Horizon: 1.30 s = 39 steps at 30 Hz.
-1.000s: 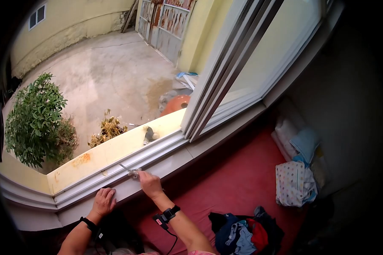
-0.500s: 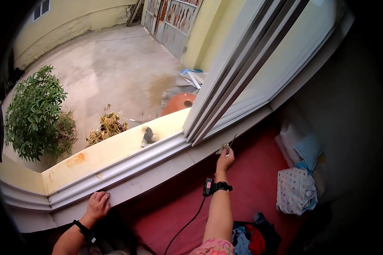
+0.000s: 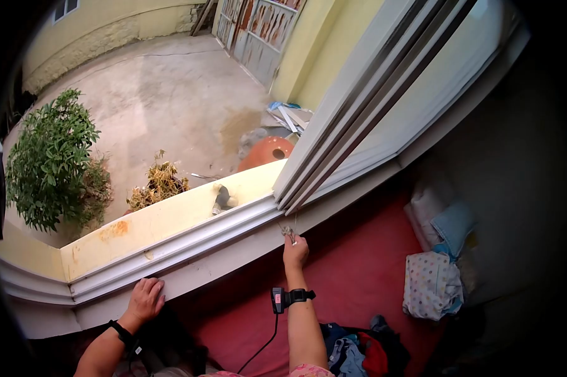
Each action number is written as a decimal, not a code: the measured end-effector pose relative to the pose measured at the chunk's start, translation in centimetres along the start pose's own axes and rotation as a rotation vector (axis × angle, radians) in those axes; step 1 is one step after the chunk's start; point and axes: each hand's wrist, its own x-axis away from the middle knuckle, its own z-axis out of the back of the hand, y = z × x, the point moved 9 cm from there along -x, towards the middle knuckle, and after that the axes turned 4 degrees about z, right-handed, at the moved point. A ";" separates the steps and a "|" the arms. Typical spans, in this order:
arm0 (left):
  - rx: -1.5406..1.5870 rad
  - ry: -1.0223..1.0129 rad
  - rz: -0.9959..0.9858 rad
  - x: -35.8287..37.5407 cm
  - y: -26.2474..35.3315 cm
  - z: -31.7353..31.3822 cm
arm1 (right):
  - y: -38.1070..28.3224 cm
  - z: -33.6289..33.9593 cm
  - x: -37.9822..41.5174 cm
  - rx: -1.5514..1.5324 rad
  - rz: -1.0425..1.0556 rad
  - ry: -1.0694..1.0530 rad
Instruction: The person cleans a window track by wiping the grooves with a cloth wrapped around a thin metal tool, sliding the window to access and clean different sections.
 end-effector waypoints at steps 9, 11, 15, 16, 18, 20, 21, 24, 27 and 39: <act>-0.002 0.047 -0.014 0.3 -0.3 -0.1 | -10.1 -5.4 11.4 0.143 0.196 -0.347; 0.012 0.047 -0.025 0.4 -0.3 -0.2 | -11.1 -5.6 11.9 0.084 0.222 -0.338; 0.013 0.068 -0.026 0.6 -0.4 -0.1 | -11.2 -2.9 9.4 -0.225 0.031 -0.106; 0.029 0.072 -0.025 0.5 -0.4 -0.1 | -11.5 -1.5 8.5 -0.156 0.063 0.012; 0.047 0.076 -0.025 0.5 -0.5 -0.3 | -11.4 -0.1 7.6 -0.086 0.095 0.130; 0.028 0.074 -0.022 0.7 -0.8 -0.7 | -11.4 -2.0 6.7 -0.141 0.153 -0.032; 0.023 0.074 -0.020 0.7 -1.0 -0.8 | -11.0 -2.0 6.5 -0.145 0.153 -0.034; 0.012 0.074 -0.033 0.6 -0.9 -0.9 | -9.9 -0.2 6.6 -0.089 0.158 0.098; 0.013 0.076 -0.027 0.6 -0.9 -0.8 | -7.5 0.2 8.3 -0.114 -0.001 0.033; 0.007 0.066 -0.032 0.3 -0.6 -0.5 | -4.0 -3.5 13.0 -0.299 -0.382 -0.331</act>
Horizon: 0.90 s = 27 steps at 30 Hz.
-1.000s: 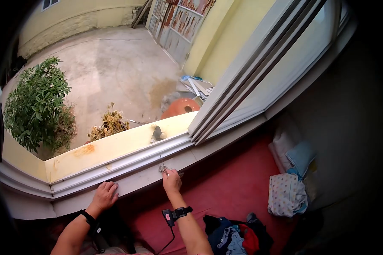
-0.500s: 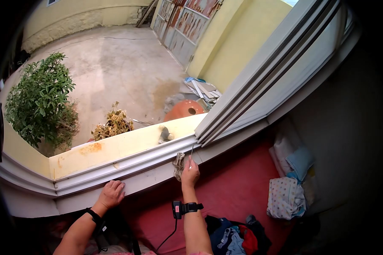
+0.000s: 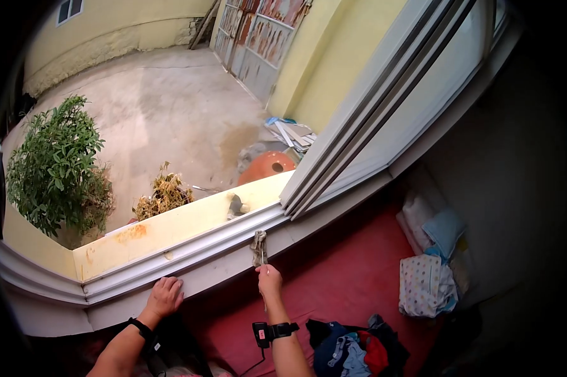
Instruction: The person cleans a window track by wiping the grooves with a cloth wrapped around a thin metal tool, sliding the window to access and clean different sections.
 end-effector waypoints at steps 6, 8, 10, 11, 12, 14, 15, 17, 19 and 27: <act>0.002 0.013 -0.007 0.1 0.0 0.0 | -1.6 -2.0 -1.9 0.015 0.138 0.071; -0.004 0.007 -0.012 0.1 0.1 0.1 | -3.1 -1.7 -0.7 -0.089 0.203 0.115; 0.001 -0.003 -0.002 0.1 -0.1 -0.1 | -3.0 -1.7 -1.1 -0.084 0.195 0.121; 0.000 -0.008 -0.006 0.1 -0.1 -0.2 | -2.7 -1.7 -1.2 -0.075 0.182 0.123; 0.000 -0.009 -0.009 0.1 0.0 -0.2 | -2.6 -1.7 -1.6 -0.077 0.180 0.127; 0.000 -0.002 -0.005 0.1 -0.1 -0.1 | -3.6 -0.2 -2.8 -0.161 0.222 0.280; 0.000 -0.002 -0.006 0.1 -0.1 -0.1 | -4.7 0.3 -3.1 -0.122 0.190 0.288; -0.003 -0.003 -0.006 0.2 0.0 -0.1 | -2.1 0.4 -7.5 -0.084 0.220 0.321; 0.003 -0.005 -0.004 0.2 -0.1 -0.1 | -1.3 0.1 -9.5 -0.183 0.163 0.311; 0.006 -0.008 0.006 0.1 -0.1 -0.2 | -3.1 -0.8 -12.1 -0.610 -0.140 0.297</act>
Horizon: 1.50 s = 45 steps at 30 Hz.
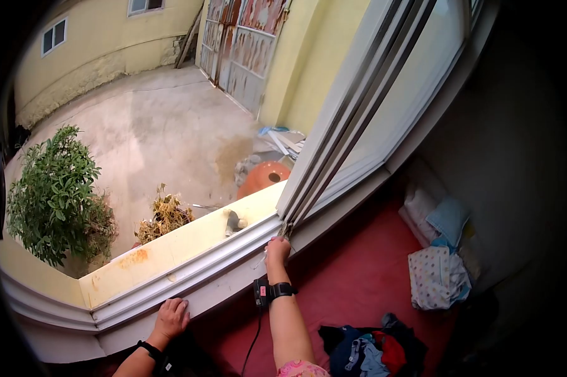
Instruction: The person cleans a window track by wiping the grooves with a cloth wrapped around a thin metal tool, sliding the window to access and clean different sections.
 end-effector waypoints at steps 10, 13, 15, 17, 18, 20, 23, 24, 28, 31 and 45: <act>0.023 -0.009 0.025 0.1 -0.2 -0.3 | -1.2 -1.0 1.0 -0.277 -0.399 -0.082; -0.016 0.001 0.000 0.1 -0.1 -0.3 | -1.6 -1.6 1.9 -0.267 -0.420 -0.185; -0.001 -0.004 0.005 0.0 -0.2 -0.4 | -1.8 -1.0 2.2 -0.175 -0.342 -0.056; 0.006 -0.018 0.012 0.0 -0.2 -0.3 | -1.4 -0.7 0.8 -0.176 -0.322 -0.019; 0.010 -0.009 0.006 -0.1 0.0 -0.1 | -1.2 -1.2 0.0 -0.236 -0.327 -0.049; 0.016 -0.015 0.003 -0.1 0.2 0.2 | -1.6 -1.8 0.6 -0.250 -0.345 -0.045; -0.019 -0.002 -0.006 -0.1 0.2 0.2 | -0.9 -0.9 0.1 -0.170 -0.365 -0.083; -0.015 -0.004 -0.005 0.0 0.1 0.1 | -0.7 -0.5 0.0 -0.183 -0.364 -0.126; -0.004 0.000 0.002 -0.1 0.0 -0.1 | -1.6 -0.2 0.9 -0.051 -0.340 -0.196; -0.025 -0.017 0.007 -0.1 0.3 0.1 | -0.7 0.0 2.1 -0.004 -0.317 -0.140; -0.007 -0.021 0.014 -0.1 0.2 0.1 | -3.1 0.3 0.9 0.992 0.318 0.057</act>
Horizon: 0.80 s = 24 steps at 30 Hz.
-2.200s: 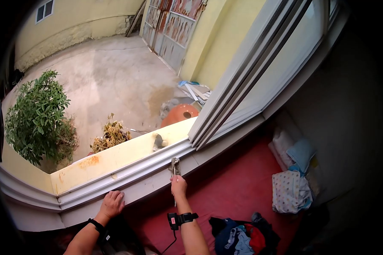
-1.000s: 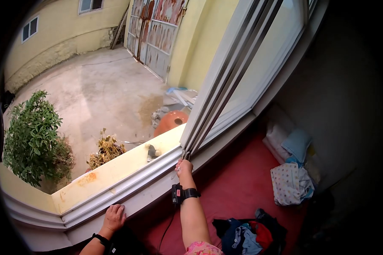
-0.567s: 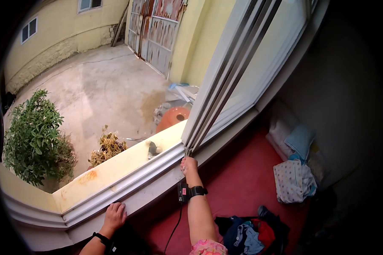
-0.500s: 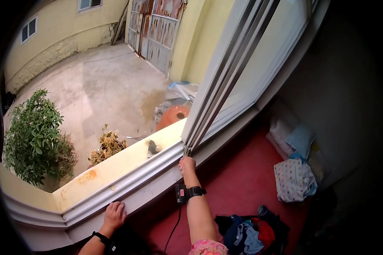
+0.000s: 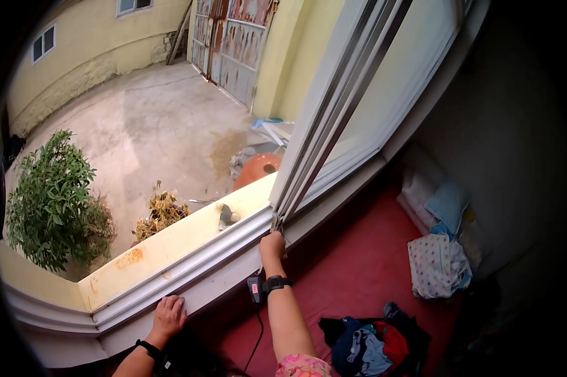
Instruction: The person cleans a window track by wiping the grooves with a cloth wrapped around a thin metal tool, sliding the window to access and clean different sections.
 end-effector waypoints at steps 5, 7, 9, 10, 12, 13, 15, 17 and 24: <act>0.019 -0.004 -0.003 0.1 -0.3 -0.1 | 0.9 -3.9 -0.5 -1.092 -0.528 -0.319; 0.019 -0.005 0.002 0.0 0.0 0.1 | -0.2 -3.6 -0.9 -1.223 -0.534 -0.336; 0.015 -0.013 0.004 0.1 -0.1 0.0 | -0.2 -3.3 0.6 -1.064 -0.525 -0.305; 0.003 -0.008 0.005 0.0 -0.1 0.0 | -0.1 -3.7 1.1 -1.059 -0.518 -0.303; 0.014 0.003 0.001 0.0 -0.2 0.0 | 1.1 -3.1 0.8 -0.534 -0.225 -0.144; 0.021 0.012 -0.005 0.0 -0.2 -0.1 | 1.0 -3.0 0.5 -0.273 -0.077 -0.065; 0.029 0.013 -0.006 0.2 -0.2 -0.1 | 0.5 -3.4 -0.1 0.123 0.138 0.042; 0.027 0.001 -0.003 0.1 -0.2 0.0 | 3.5 -4.8 -1.9 -0.126 -0.111 -0.063; 0.031 0.010 0.005 -0.1 -0.2 0.3 | 0.2 -0.1 1.0 0.186 0.073 -0.118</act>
